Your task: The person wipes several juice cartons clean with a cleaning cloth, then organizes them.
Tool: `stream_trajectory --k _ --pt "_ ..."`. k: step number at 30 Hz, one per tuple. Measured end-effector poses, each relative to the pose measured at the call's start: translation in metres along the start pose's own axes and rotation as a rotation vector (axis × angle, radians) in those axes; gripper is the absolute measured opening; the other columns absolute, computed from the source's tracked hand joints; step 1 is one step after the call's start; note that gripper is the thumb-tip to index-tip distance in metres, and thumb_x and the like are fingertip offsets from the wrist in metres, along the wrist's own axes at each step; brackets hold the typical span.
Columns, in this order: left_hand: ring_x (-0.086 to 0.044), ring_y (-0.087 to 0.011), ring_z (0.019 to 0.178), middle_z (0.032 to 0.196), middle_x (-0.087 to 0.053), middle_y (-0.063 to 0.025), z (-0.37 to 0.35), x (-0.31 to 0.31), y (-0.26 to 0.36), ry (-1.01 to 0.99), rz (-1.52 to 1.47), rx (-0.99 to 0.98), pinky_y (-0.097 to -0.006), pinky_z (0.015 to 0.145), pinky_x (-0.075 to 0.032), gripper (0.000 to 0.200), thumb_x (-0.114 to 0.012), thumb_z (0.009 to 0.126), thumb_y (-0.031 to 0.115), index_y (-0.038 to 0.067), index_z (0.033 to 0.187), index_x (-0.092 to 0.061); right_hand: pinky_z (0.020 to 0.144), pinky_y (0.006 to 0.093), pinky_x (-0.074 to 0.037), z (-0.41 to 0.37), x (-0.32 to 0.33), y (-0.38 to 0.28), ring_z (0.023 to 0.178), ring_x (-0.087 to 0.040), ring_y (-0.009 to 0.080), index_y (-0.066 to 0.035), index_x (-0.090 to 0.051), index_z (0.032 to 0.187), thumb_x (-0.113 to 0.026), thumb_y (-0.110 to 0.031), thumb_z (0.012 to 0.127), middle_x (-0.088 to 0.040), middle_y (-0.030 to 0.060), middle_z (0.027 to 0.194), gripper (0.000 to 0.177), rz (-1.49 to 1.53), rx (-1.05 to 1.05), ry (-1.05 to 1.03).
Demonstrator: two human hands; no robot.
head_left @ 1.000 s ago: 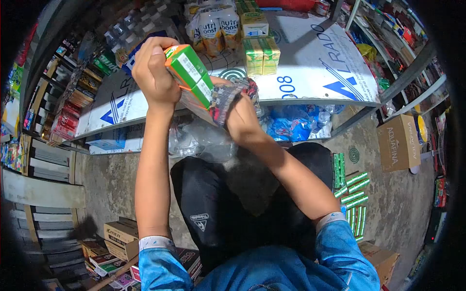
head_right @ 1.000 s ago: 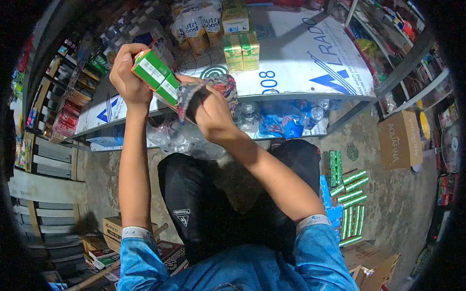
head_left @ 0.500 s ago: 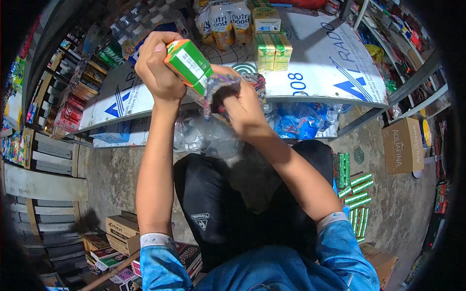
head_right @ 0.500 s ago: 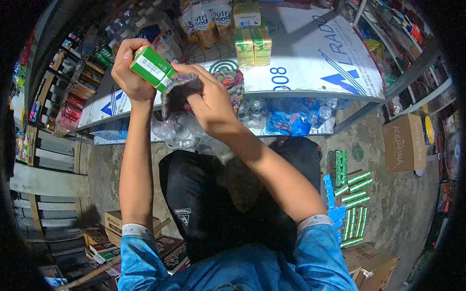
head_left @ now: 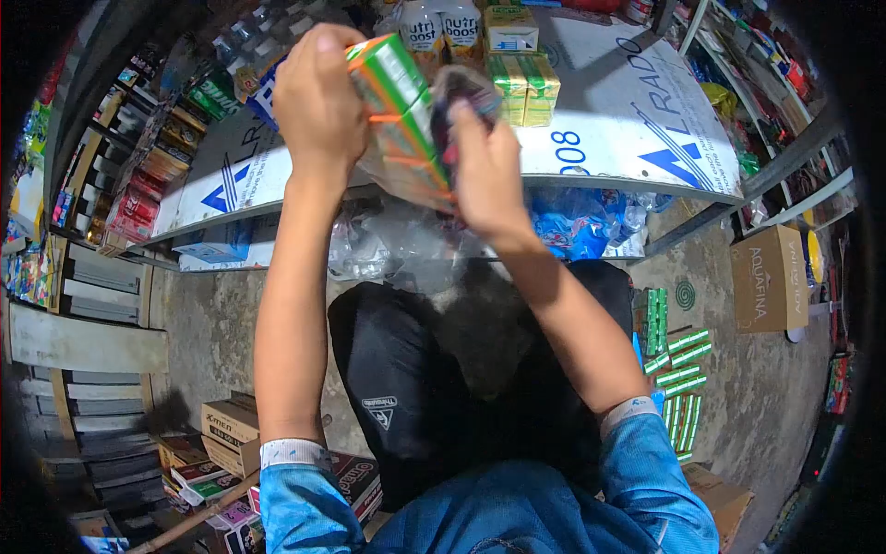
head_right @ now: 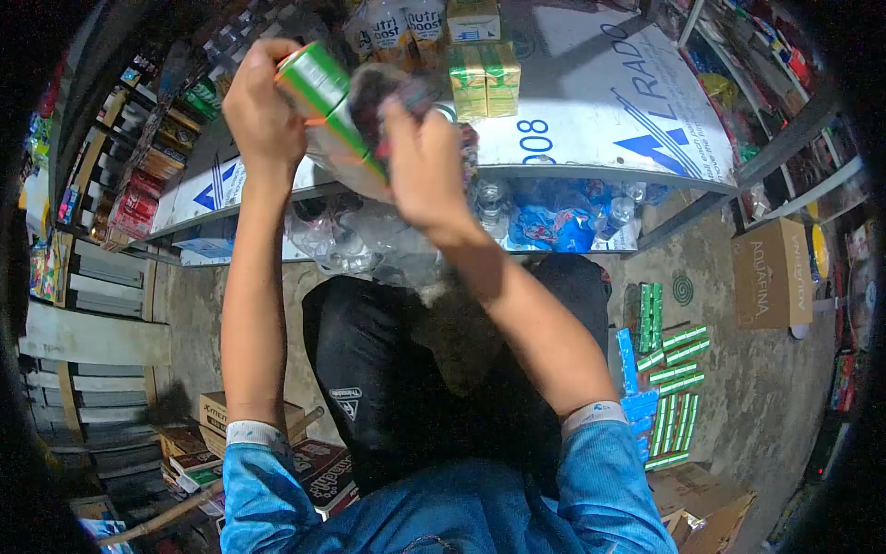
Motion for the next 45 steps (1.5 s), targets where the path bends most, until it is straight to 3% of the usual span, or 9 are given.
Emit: stream_trajectory --k 6,11,15,19,21,32,37,41,45 --pt "-0.06 -0.043 0.104 0.119 -0.059 -0.022 0.017 -0.019 0.015 -0.53 0.453 0.172 -0.0489 0.09 -0.048 0.037 -0.039 0.11 0.025 0.008 0.141 -0.051 0.079 0.0331 -0.057 0.036 0.053 -0.003 0.09 -0.07 0.0202 -0.004 -0.054 0.124 -0.048 -0.025 0.109 -0.069 0.011 0.107 0.027 0.496 0.126 0.258" --pt "-0.064 -0.0419 0.105 0.116 -0.06 -0.0199 0.028 -0.004 0.06 -0.521 0.178 0.018 -0.0477 0.087 -0.053 0.036 -0.045 0.11 0.031 0.006 0.132 -0.057 0.113 0.0382 -0.039 0.009 0.03 -0.063 0.126 -0.053 0.025 -0.004 -0.031 0.153 -0.045 -0.016 0.106 -0.051 0.0153 0.138 0.05 0.333 0.452 0.331" --pt "-0.063 -0.0428 0.106 0.116 -0.059 -0.0204 0.037 -0.002 0.064 -0.59 0.162 -0.058 -0.0446 0.091 -0.052 0.037 -0.045 0.109 0.027 0.005 0.137 -0.056 0.121 0.0416 -0.028 0.009 -0.022 -0.09 0.14 -0.044 0.0347 -0.004 -0.048 0.146 -0.043 0.0 0.09 -0.048 0.0194 0.145 0.056 -0.137 0.93 0.106" --pt "-0.062 -0.0437 0.104 0.113 -0.06 -0.0217 0.031 -0.019 0.03 -0.51 0.221 -0.45 -0.046 0.091 -0.051 0.035 -0.046 0.108 0.026 0.002 0.128 -0.061 0.114 0.0537 -0.03 0.007 -0.032 -0.031 0.137 -0.04 0.0412 -0.024 -0.042 0.159 -0.054 -0.001 0.086 -0.04 0.0218 0.148 0.078 -0.536 0.668 0.249" --pt "-0.061 -0.0439 0.105 0.111 -0.062 -0.0227 0.036 -0.01 0.004 -0.518 0.227 0.062 -0.0465 0.09 -0.05 0.035 -0.046 0.108 0.027 0.0 0.124 -0.061 0.11 0.0577 -0.027 0.016 -0.027 -0.013 0.135 -0.035 0.0439 -0.03 -0.038 0.159 -0.064 -0.008 0.088 -0.037 0.0264 0.147 0.079 -0.784 0.516 0.184" --pt "-0.059 -0.034 0.124 0.134 -0.06 -0.0205 0.009 0.03 -0.078 -0.45 0.069 0.175 -0.0354 0.106 -0.044 0.05 -0.047 0.109 0.037 -0.003 0.138 -0.057 0.104 0.0504 -0.042 -0.003 0.004 0.009 0.127 -0.054 0.042 -0.019 -0.057 0.14 -0.083 -0.03 0.081 -0.058 0.0206 0.135 0.066 -1.201 0.428 -0.473" --pt "-0.058 -0.0283 0.131 0.141 -0.06 -0.0153 -0.002 0.046 -0.074 -0.333 -0.099 0.227 -0.0334 0.113 -0.04 0.048 -0.055 0.107 0.03 -0.004 0.141 -0.056 0.092 0.0466 -0.054 0.012 0.015 -0.024 0.102 -0.067 0.0399 -0.016 -0.064 0.133 -0.076 -0.016 0.084 -0.068 0.0168 0.11 0.051 -0.796 0.525 -0.418" --pt "-0.055 -0.0438 0.125 0.135 -0.058 -0.0272 0.001 0.042 -0.036 -0.303 0.202 0.099 -0.0484 0.104 -0.044 0.044 -0.04 0.109 0.026 0.0 0.14 -0.056 0.097 0.0427 -0.052 0.021 -0.003 -0.086 0.117 -0.061 0.0331 -0.014 -0.062 0.137 -0.073 -0.014 0.083 -0.062 0.0159 0.127 0.055 -0.311 0.517 -0.084" --pt "-0.027 -0.0472 0.152 0.158 -0.037 -0.0335 -0.008 0.024 -0.005 -0.285 0.017 -0.231 -0.0464 0.128 -0.019 0.057 -0.032 0.111 0.032 -0.002 0.157 -0.036 0.11 0.0466 -0.043 0.001 -0.069 -0.096 0.139 -0.043 0.0401 -0.016 -0.049 0.152 -0.056 -0.016 0.091 -0.045 0.0273 0.149 0.061 -0.248 0.74 -0.113"
Point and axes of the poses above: each hand's wrist, its own z-axis towards the middle knuckle, its own x-axis out of the back of the hand, y = z × x, the point moved 9 cm from there along z, towards the middle knuckle
